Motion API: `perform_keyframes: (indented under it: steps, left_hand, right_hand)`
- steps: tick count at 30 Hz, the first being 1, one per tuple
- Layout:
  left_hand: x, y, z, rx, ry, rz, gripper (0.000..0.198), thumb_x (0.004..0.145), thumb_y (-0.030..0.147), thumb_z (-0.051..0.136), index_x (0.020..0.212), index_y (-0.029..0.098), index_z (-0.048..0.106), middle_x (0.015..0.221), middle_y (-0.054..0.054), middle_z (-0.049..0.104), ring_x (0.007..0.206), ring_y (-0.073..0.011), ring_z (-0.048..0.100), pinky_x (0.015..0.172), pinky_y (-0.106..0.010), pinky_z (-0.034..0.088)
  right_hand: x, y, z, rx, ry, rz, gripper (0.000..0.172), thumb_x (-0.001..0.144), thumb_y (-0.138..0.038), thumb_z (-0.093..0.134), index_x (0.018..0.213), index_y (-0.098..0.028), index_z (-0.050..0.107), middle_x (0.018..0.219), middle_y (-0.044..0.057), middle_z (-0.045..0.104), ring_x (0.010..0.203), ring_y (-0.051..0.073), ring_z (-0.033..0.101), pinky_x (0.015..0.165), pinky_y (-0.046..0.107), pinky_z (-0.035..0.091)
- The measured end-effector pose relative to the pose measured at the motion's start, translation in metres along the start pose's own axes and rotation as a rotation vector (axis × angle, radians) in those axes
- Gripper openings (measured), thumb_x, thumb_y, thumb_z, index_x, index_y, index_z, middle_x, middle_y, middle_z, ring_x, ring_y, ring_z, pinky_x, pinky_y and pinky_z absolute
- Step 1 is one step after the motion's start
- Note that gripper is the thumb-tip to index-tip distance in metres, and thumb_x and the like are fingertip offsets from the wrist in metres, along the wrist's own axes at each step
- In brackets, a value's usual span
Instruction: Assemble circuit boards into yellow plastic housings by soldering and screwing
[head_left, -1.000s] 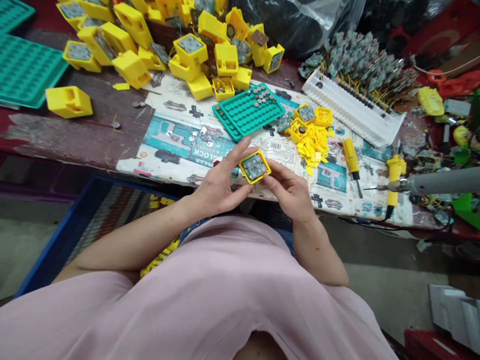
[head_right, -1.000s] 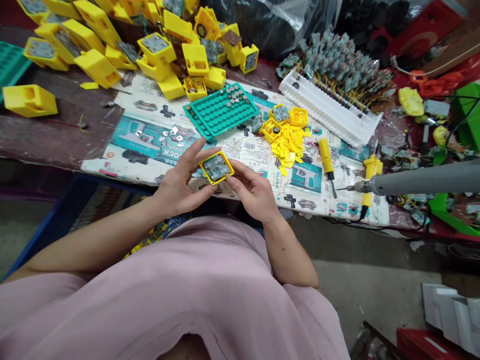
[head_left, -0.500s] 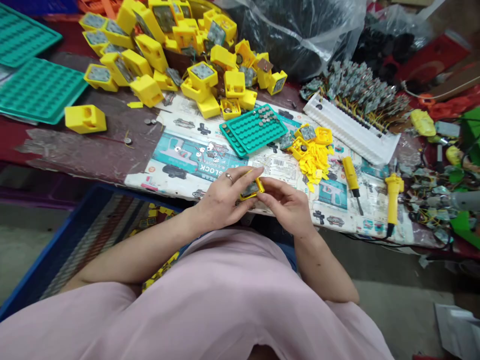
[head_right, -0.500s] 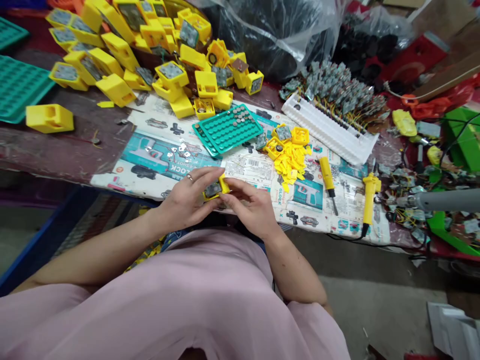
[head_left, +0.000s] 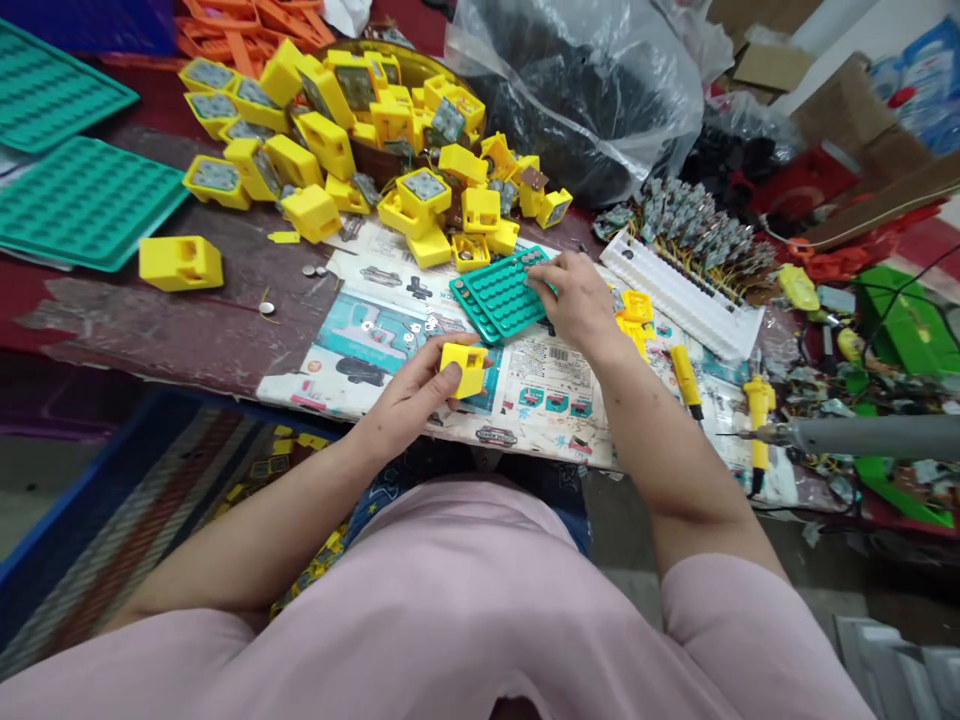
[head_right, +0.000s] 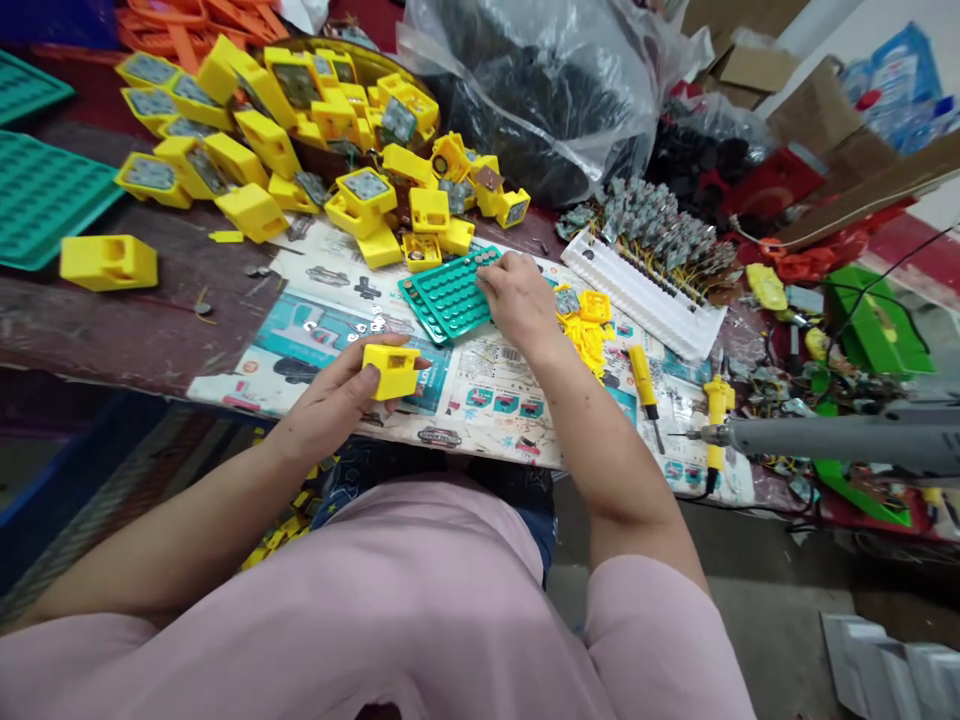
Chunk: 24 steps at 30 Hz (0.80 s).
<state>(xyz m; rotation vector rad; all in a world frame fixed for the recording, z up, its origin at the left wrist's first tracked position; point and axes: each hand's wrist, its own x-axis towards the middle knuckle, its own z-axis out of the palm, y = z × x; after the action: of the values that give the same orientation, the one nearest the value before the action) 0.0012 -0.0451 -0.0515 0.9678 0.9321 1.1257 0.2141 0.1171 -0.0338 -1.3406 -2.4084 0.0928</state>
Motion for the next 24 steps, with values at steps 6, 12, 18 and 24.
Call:
perform_keyframes:
  steps: [6, 12, 18, 24]
  left_hand:
    - [0.002, -0.002, -0.008, -0.098, -0.013, -0.046, 0.061, 0.081, 0.057, 0.072, 0.128, 0.02, 0.059, 0.117, -0.009, 0.07, 0.085, -0.0167, 0.066, 0.064, -0.022, 0.05]
    - [0.009, 0.011, -0.005, -0.462, -0.035, -0.156, 0.049, 0.082, 0.042, 0.076, 0.124, 0.021, 0.06, 0.116, -0.006, 0.07, 0.092, -0.0178, 0.071, 0.071, -0.025, 0.058]
    - [0.012, 0.011, -0.006, -0.641, -0.026, -0.256, 0.032, 0.087, 0.029, 0.07, 0.118, 0.021, 0.064, 0.112, -0.005, 0.072, 0.1, -0.0184, 0.071, 0.084, -0.03, 0.062]
    - [0.013, 0.004, -0.001, -0.617, -0.023, -0.217, 0.035, 0.081, 0.028, 0.077, 0.113, 0.019, 0.066, 0.098, -0.002, 0.072, 0.086, -0.0135, 0.069, 0.073, -0.023, 0.061]
  right_hand:
    - [0.013, 0.006, 0.01, -0.009, -0.083, 0.017, 0.016, 0.089, -0.027, 0.059, 0.094, -0.021, 0.073, 0.098, 0.01, 0.066, 0.101, 0.028, 0.06, 0.089, 0.045, 0.05]
    - [0.009, 0.0, 0.004, 0.131, -0.012, 0.107, 0.006, 0.083, -0.021, 0.063, 0.087, -0.022, 0.067, 0.097, 0.008, 0.071, 0.095, 0.024, 0.064, 0.091, 0.043, 0.051]
    - [-0.025, -0.059, -0.022, 0.575, 0.171, 0.16, 0.01, 0.084, -0.032, 0.071, 0.089, -0.023, 0.074, 0.088, 0.001, 0.075, 0.072, 0.016, 0.067, 0.072, 0.033, 0.055]
    - [-0.067, -0.095, -0.031, 0.539, 0.134, -0.018, 0.008, 0.089, -0.026, 0.068, 0.092, -0.025, 0.075, 0.081, -0.002, 0.077, 0.069, 0.013, 0.071, 0.07, 0.027, 0.059]
